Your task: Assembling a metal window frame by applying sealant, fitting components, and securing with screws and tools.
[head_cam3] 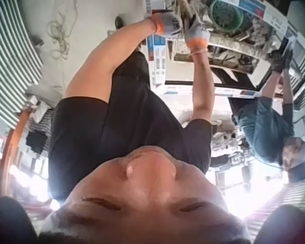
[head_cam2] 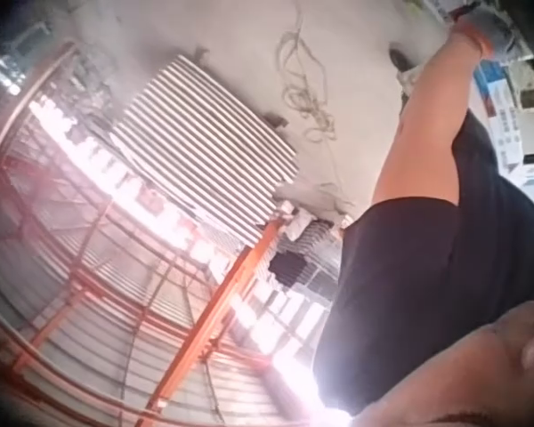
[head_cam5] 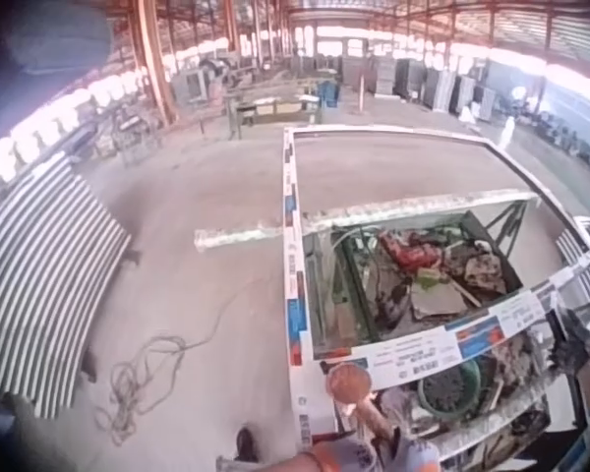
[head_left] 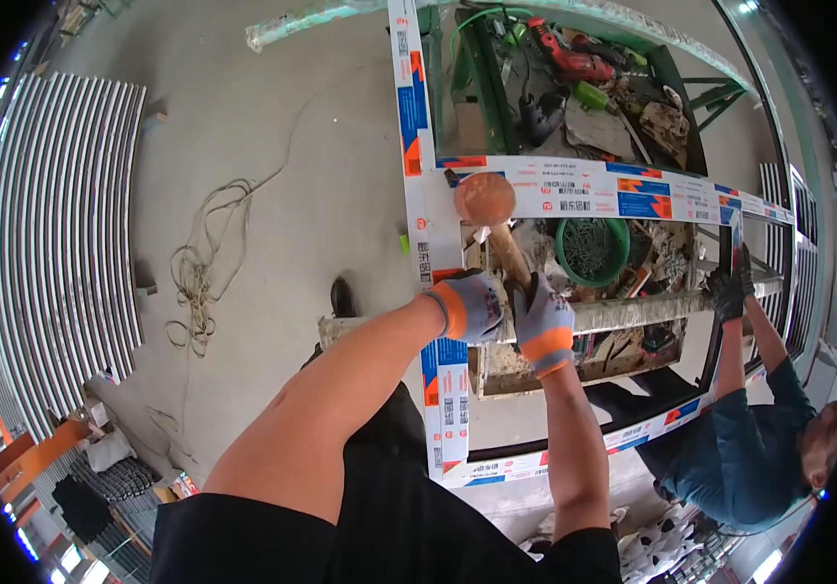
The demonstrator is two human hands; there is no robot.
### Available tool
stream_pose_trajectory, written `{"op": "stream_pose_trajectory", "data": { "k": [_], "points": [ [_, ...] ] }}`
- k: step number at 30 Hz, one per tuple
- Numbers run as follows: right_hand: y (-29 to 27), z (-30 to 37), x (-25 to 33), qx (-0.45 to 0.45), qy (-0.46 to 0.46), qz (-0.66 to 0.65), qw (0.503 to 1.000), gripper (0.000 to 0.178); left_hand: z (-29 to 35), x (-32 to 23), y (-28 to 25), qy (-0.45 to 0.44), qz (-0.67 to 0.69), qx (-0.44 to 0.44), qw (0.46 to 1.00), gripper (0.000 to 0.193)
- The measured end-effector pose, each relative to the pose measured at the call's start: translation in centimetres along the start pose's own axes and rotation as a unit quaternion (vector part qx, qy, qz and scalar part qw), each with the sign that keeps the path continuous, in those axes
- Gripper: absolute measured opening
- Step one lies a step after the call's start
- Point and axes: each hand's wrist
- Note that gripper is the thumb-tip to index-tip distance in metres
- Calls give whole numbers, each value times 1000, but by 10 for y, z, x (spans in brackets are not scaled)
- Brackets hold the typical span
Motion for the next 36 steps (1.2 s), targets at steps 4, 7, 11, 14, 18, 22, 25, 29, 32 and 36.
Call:
{"op": "stream_pose_trajectory", "data": {
  "k": [4, 7, 11, 14, 18, 22, 25, 29, 32, 36],
  "points": [
    [12, 45, -25, -32, 70, -189, 979, 22, -8, -4, -3, 1, 34, 24, 999, 38],
    [30, 120, -38, -34, 255, -374, 891, 13, -10, -2, -9, -18, 57, -44, 997, 39],
    [29, 187, -13, -180, 477, -539, 671, 14, -11, -4, -20, -3, -34, 132, 991, 38],
    [22, 191, -18, -263, 578, -517, 574, 23, -17, -9, -21, -12, -67, 168, 983, 39],
    [62, 196, -82, -264, 621, -583, 453, 24, -18, -9, -15, -21, -82, 170, 982, 39],
    [134, 188, -163, -366, 645, -476, 473, 20, -19, -12, -22, -23, -102, 164, 981, 38],
    [171, 207, -262, -409, 672, -162, 595, 33, -34, -27, -21, -11, -110, 166, 980, 37],
    [182, 171, -248, -274, 642, -43, 715, 40, -16, -12, -22, -33, -114, 188, 975, 38],
    [183, 180, -276, -89, 648, 174, 736, 50, -19, -14, -20, -19, -87, 139, 986, 38],
    [150, 147, -214, -220, 444, 234, 836, 55, -13, -8, -21, -28, -107, 170, 979, 38]
  ]
}}
Point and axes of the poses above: each hand's wrist, its own z-axis away from the middle knuckle, its own y-axis out of the palm, x = y × z, and after that the axes turned 12 degrees about -x, right-handed
